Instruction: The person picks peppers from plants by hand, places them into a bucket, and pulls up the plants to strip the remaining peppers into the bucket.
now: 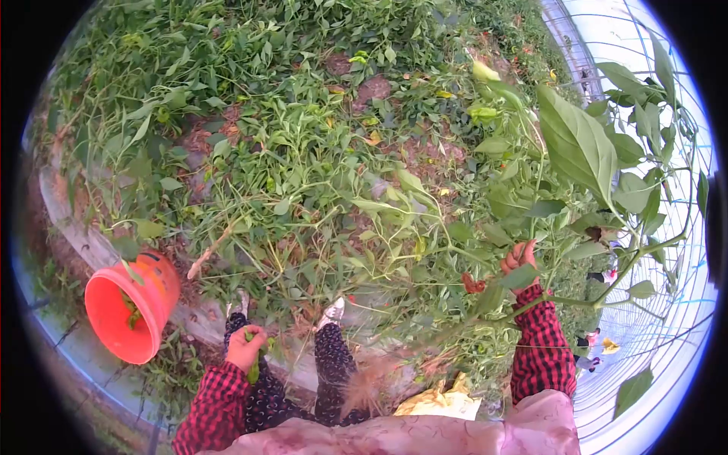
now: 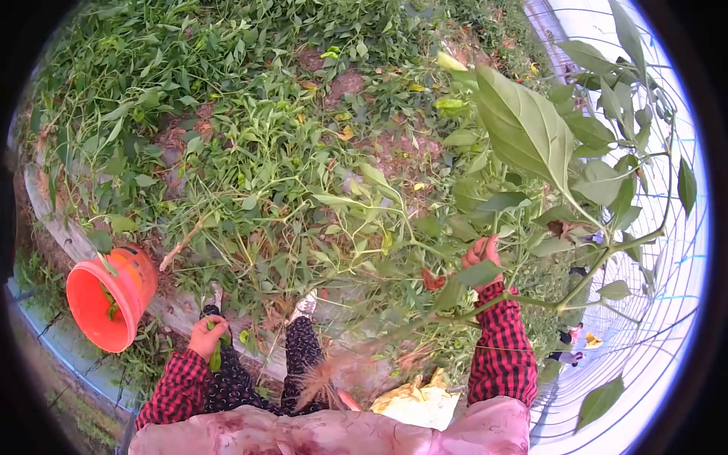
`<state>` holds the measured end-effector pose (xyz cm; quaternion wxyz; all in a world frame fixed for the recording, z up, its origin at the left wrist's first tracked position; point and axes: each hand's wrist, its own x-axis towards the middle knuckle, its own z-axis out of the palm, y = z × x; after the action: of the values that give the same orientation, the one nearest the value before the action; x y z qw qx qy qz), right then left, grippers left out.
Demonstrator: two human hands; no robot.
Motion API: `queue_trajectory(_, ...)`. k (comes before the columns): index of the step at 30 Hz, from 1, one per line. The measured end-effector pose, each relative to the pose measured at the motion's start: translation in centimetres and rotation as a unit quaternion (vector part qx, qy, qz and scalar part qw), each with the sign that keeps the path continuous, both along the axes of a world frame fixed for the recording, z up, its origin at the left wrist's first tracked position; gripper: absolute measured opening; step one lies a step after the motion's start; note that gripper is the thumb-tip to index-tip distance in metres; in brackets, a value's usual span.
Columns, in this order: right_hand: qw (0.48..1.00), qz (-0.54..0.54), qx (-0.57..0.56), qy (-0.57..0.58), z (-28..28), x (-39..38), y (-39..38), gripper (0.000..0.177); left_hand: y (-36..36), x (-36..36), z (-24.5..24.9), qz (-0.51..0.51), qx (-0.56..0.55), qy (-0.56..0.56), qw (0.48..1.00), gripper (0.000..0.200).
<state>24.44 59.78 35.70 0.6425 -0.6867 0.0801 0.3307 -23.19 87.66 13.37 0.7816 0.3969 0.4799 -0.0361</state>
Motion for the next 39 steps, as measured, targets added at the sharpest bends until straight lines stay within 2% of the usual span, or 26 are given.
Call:
queue_trajectory(4, 0.996, -0.072, -0.044, 0.010, 1.0, 1.3, -4.4, 0.042, 1.4, 2.3, 2.0, -0.060, -0.041, 0.003, 0.997, 0.015)
queue_trajectory(5, 0.998, 0.022, -0.032, 0.045, 2.0, 1.2, -4.8, 0.041, 1.7, 3.2, 2.9, -0.068, -0.049, 0.005, 0.996, 0.018)
queue_trajectory(8, 0.994, -0.012, -0.100, 0.031, 2.8, 2.1, -6.7, 0.041, 1.1, 4.1, 2.0, -0.102, -0.051, -0.016, 0.993, 0.017)
queue_trajectory(10, 0.996, -0.014, -0.081, 0.023, 2.3, 3.0, -7.9, 0.041, 0.8, 4.4, 1.7, -0.109, -0.054, -0.006, 0.993, 0.017)
queue_trajectory(12, 0.990, -0.033, -0.135, 0.002, 2.7, 2.9, -7.3, 0.042, 0.6, 5.1, 2.7, -0.150, -0.057, -0.016, 0.987, 0.014)
queue_trajectory(14, 0.986, -0.052, -0.158, 0.009, 2.8, 2.9, -7.3, 0.041, 0.0, 5.2, 2.2, -0.142, -0.085, -0.018, 0.986, 0.011)
queue_trajectory(16, 0.983, 0.032, -0.182, 0.006, 2.9, 3.1, -8.4, 0.044, -0.3, 5.2, 1.9, -0.132, -0.114, -0.021, 0.984, 0.009)
queue_trajectory(17, 0.986, 0.061, -0.152, 0.036, 3.3, 3.1, -8.6, 0.046, -0.2, 5.4, 2.0, -0.129, -0.132, -0.005, 0.983, 0.009)
queue_trajectory(18, 0.986, 0.060, -0.153, 0.038, 3.4, 3.1, -8.7, 0.046, -0.2, 5.5, 2.0, -0.126, -0.150, 0.011, 0.980, 0.009)
queue_trajectory(20, 0.986, 0.018, -0.155, 0.050, 4.3, 3.3, -8.7, 0.046, -0.5, 5.7, 1.5, -0.131, -0.143, 0.016, 0.981, 0.013)
queue_trajectory(24, 0.966, 0.018, -0.237, 0.100, 6.7, 3.9, -10.5, 0.049, -1.1, 5.8, 0.2, -0.128, -0.132, 0.035, 0.982, 0.012)
queue_trajectory(26, 0.959, 0.023, -0.267, 0.092, 7.7, 4.4, -12.9, 0.050, -1.5, 5.4, -0.5, -0.132, -0.095, 0.080, 0.983, 0.009)
queue_trajectory(27, 0.956, 0.009, -0.282, 0.083, 8.2, 4.3, -13.6, 0.050, -1.9, 4.9, -1.4, -0.131, -0.074, 0.059, 0.987, 0.005)
queue_trajectory(29, 0.948, 0.006, -0.316, 0.050, 8.5, 4.8, -17.3, 0.047, -2.3, 4.2, -2.6, -0.143, -0.072, 0.076, 0.984, 0.004)
queue_trajectory(31, 0.939, -0.027, -0.343, 0.030, 8.7, 4.4, -19.0, 0.048, -2.2, 4.7, -1.7, -0.157, -0.062, 0.104, 0.980, 0.004)
queue_trajectory(34, 0.928, -0.057, -0.369, -0.002, 9.6, 3.8, -21.8, 0.050, -2.7, 4.2, -3.0, -0.139, -0.060, 0.087, 0.985, 0.004)
queue_trajectory(36, 0.893, -0.148, -0.425, -0.030, 9.9, 4.0, -24.7, 0.048, -2.9, 5.0, -2.2, -0.150, -0.050, 0.105, 0.982, 0.004)
queue_trajectory(38, 0.892, -0.136, -0.429, -0.032, 10.8, 4.1, -27.1, 0.050, -2.9, 5.5, -1.4, -0.159, -0.043, 0.119, 0.979, 0.004)
queue_trajectory(39, 0.864, -0.144, -0.480, -0.042, 11.2, 4.1, -28.1, 0.050, -3.1, 5.6, -1.2, -0.174, -0.039, 0.139, 0.974, 0.005)
